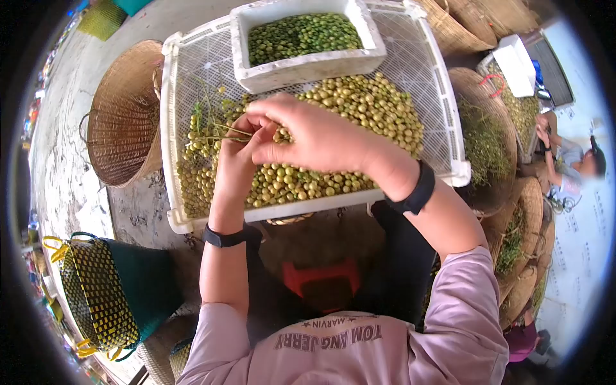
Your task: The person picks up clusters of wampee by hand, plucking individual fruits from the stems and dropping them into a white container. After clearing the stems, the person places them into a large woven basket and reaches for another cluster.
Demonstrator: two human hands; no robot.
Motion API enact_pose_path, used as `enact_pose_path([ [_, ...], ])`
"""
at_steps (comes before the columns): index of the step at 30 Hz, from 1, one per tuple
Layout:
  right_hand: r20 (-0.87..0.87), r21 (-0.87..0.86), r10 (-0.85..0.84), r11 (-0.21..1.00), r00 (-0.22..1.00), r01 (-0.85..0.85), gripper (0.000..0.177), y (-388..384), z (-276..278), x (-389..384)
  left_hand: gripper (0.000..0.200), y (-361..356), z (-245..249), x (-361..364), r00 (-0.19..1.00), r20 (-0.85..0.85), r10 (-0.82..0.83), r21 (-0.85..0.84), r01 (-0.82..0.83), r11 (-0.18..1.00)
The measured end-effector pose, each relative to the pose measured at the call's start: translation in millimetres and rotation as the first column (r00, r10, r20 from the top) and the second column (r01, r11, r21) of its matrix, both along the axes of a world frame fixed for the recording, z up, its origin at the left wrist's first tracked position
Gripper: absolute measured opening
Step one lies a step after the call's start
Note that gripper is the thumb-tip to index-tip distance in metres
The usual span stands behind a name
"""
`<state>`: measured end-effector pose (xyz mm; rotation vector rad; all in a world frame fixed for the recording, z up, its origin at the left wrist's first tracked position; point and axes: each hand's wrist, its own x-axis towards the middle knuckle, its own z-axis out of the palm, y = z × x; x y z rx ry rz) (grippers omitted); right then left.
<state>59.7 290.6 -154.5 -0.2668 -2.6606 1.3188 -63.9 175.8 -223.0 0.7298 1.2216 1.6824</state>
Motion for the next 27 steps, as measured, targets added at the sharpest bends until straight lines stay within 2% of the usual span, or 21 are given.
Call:
enact_pose_path([
  [1,0.019,0.115,0.022,0.993,1.000,-0.024,0.062,-11,3,10,0.008,1,4,8,1.000,-0.014,0.006,0.004,-0.006,1.000],
  [2,0.037,0.199,-0.074,0.978,0.997,0.065,0.067,-18,-2,22,0.013,2,9,18,1.000,0.029,0.012,-0.048,-0.010,0.999],
  [3,-0.064,0.338,-0.077,0.936,0.995,0.095,0.060,-23,-2,34,0.016,7,-3,27,0.984,0.174,-0.032,0.018,0.029,0.999],
  [5,-0.032,0.429,-0.162,0.889,0.986,0.160,0.053,-26,-1,60,0.017,9,19,58,0.958,0.283,-0.053,-0.036,0.066,0.997],
  [7,0.008,0.525,-0.197,0.835,0.980,0.164,0.047,-25,4,93,0.017,13,17,91,0.950,0.292,-0.110,-0.132,0.154,0.979],
  [8,0.029,0.544,-0.225,0.821,0.974,0.174,0.043,-30,17,110,0.016,13,21,110,0.920,0.377,-0.103,-0.150,0.171,0.974],
  [10,-0.024,0.579,-0.274,0.780,0.961,0.237,0.040,-32,14,145,0.027,10,16,141,0.831,0.465,-0.307,-0.012,0.352,0.936],
  [11,-0.063,0.612,-0.328,0.734,0.943,0.296,0.037,-30,12,162,0.030,9,20,157,0.763,0.551,-0.339,-0.004,0.409,0.913],
  [12,-0.017,0.589,-0.400,0.736,0.916,0.333,0.035,-28,16,178,0.033,12,28,170,0.710,0.590,-0.384,0.013,0.467,0.884],
  [13,0.033,0.567,-0.468,0.736,0.883,0.369,0.033,-24,19,194,0.040,13,26,182,0.675,0.583,-0.453,0.074,0.511,0.857],
  [16,-0.108,0.484,-0.576,0.681,0.810,0.550,0.028,2,8,245,0.049,12,40,198,0.698,0.506,-0.507,0.088,0.543,0.835],
  [17,-0.150,0.456,-0.631,0.639,0.761,0.620,0.027,21,3,263,0.052,12,37,194,0.805,0.337,-0.489,0.007,0.517,0.856],
  [18,-0.196,0.504,-0.699,0.530,0.688,0.682,0.027,46,1,286,0.057,14,34,190,0.875,0.153,-0.459,-0.066,0.473,0.879],
  [19,-0.243,0.542,-0.755,0.414,0.608,0.731,0.026,69,-1,304,0.055,12,32,173,0.945,0.012,-0.327,-0.057,0.327,0.943],
  [20,-0.173,0.600,-0.862,0.291,0.476,0.745,0.028,83,11,314,0.049,15,20,147,0.967,-0.196,-0.165,-0.066,0.155,0.986],
  [21,-0.112,0.661,-0.941,0.169,0.319,0.731,0.030,97,23,323,0.043,10,27,116,0.954,-0.296,-0.049,-0.163,0.001,0.987],
  [23,-0.190,0.742,-0.942,0.047,0.277,0.669,0.038,146,13,360,0.043,-1,11,45,0.824,-0.534,0.189,-0.176,-0.327,0.928],
  [24,-0.192,0.735,-0.938,0.058,0.289,0.675,0.038,157,9,367,0.043,-4,-12,4,0.657,-0.683,0.320,-0.085,-0.506,0.859],
  [25,-0.241,0.861,-0.947,-0.108,0.213,0.497,0.041,162,4,372,0.045,-12,-27,-39,0.506,-0.814,0.286,-0.127,-0.634,0.763],
  [26,-0.309,0.925,-0.939,-0.261,0.148,0.277,0.044,167,2,372,0.047,-19,-30,-66,0.481,-0.824,0.299,-0.217,-0.756,0.617],
  [27,-0.310,0.924,-0.937,-0.257,0.159,0.285,0.044,174,3,368,0.053,-24,-46,-96,0.411,-0.873,0.264,-0.224,-0.817,0.532],
])
